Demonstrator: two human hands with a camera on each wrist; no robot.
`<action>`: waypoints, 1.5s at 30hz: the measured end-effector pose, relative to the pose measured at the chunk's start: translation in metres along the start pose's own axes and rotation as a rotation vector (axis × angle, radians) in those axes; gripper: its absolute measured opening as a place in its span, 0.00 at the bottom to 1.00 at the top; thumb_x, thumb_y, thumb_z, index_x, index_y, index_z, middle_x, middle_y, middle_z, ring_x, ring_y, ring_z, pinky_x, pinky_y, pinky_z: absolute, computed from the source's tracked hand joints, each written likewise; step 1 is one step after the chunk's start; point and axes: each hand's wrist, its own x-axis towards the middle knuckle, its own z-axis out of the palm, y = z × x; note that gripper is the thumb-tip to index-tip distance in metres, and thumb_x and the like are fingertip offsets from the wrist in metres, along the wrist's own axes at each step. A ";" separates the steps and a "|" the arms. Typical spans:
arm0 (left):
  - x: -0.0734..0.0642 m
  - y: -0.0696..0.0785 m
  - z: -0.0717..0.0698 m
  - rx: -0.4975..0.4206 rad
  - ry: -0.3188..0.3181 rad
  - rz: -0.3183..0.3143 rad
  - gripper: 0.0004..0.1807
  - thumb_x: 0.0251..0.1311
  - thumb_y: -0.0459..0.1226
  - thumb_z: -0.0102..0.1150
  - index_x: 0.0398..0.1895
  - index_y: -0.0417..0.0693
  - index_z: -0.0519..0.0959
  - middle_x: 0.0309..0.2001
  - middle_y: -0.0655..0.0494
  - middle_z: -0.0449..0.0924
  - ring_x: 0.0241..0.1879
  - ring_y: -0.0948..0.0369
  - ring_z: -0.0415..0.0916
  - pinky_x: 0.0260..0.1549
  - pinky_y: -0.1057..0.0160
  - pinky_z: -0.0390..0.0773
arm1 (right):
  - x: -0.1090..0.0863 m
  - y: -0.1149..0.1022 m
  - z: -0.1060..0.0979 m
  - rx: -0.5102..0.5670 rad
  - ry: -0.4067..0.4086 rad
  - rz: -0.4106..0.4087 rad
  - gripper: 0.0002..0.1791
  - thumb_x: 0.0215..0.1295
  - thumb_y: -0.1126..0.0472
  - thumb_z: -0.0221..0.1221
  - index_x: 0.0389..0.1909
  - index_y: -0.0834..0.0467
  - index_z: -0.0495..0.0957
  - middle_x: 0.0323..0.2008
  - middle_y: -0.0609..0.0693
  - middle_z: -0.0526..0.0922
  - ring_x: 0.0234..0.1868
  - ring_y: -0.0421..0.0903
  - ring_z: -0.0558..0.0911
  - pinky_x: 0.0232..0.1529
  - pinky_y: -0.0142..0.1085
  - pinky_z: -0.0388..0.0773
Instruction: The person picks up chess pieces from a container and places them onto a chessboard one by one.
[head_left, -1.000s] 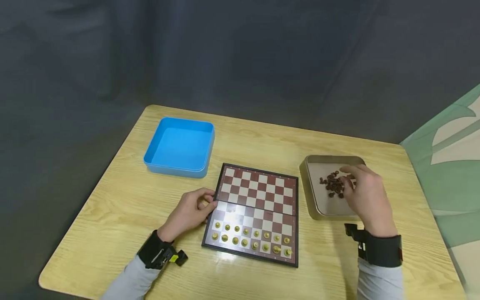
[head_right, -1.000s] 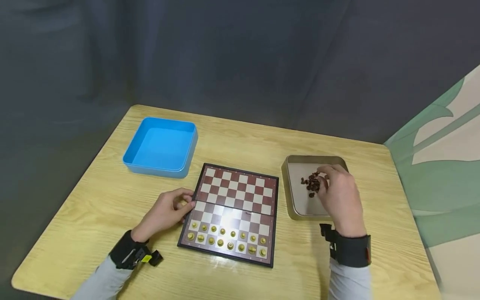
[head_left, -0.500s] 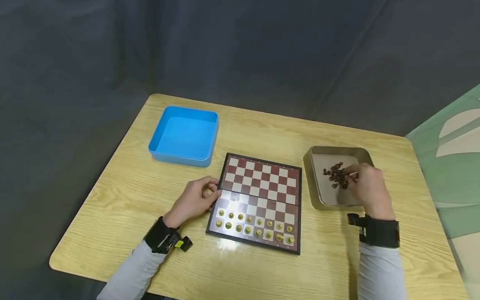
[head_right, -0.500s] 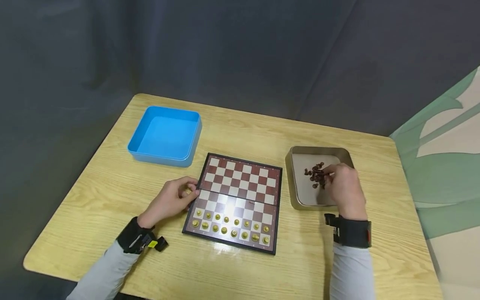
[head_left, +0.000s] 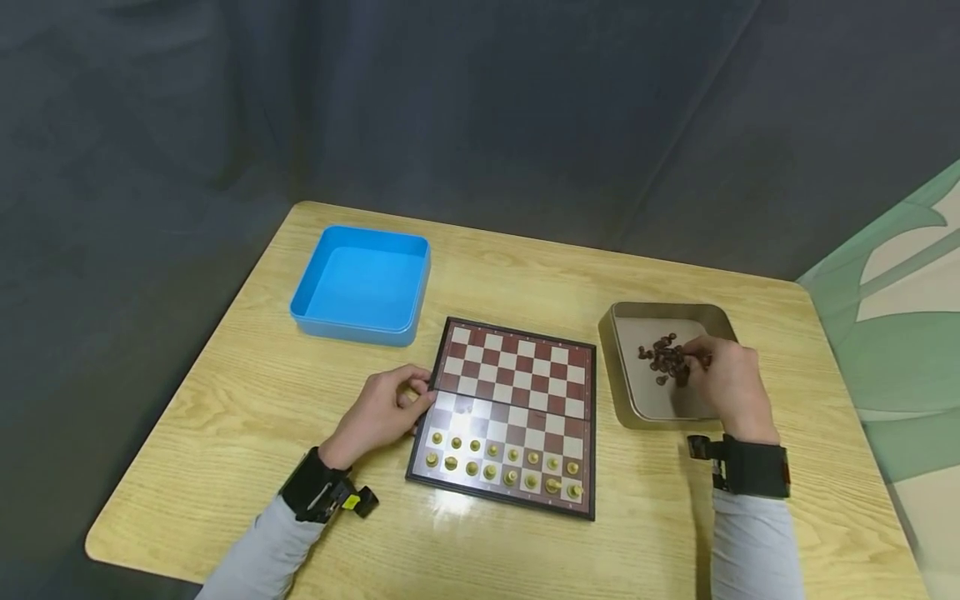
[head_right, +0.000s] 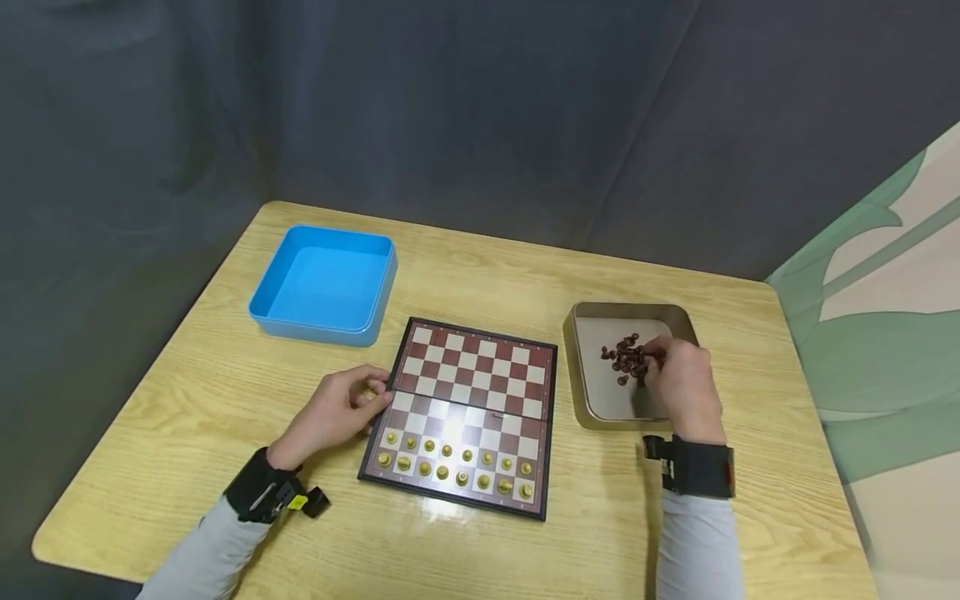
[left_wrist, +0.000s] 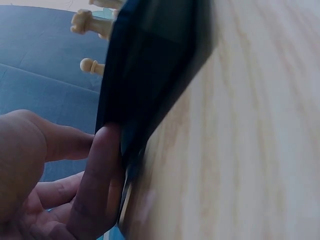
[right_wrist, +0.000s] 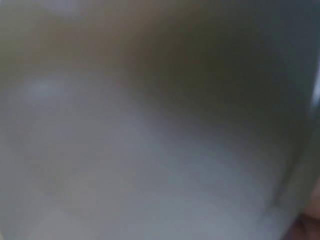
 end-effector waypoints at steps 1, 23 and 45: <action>0.000 0.000 0.000 -0.003 0.003 0.000 0.14 0.53 0.38 0.57 0.44 0.50 0.72 0.30 0.59 0.74 0.14 0.62 0.72 0.10 0.64 0.73 | 0.000 0.000 0.001 0.002 0.002 0.004 0.07 0.53 0.70 0.54 0.32 0.63 0.77 0.28 0.57 0.78 0.24 0.49 0.76 0.17 0.37 0.71; -0.006 -0.005 -0.003 -0.042 0.000 -0.013 0.15 0.53 0.39 0.57 0.44 0.49 0.72 0.30 0.58 0.74 0.14 0.62 0.73 0.09 0.65 0.73 | 0.004 -0.018 -0.004 0.101 0.093 -0.059 0.02 0.52 0.66 0.57 0.28 0.57 0.75 0.23 0.51 0.78 0.20 0.44 0.75 0.11 0.32 0.68; 0.000 0.000 0.000 -0.046 -0.018 0.002 0.16 0.53 0.39 0.57 0.45 0.46 0.71 0.31 0.57 0.74 0.14 0.62 0.73 0.09 0.65 0.73 | 0.022 -0.079 -0.013 0.165 0.167 -0.203 0.03 0.53 0.65 0.58 0.30 0.56 0.77 0.26 0.49 0.79 0.23 0.42 0.77 0.20 0.28 0.71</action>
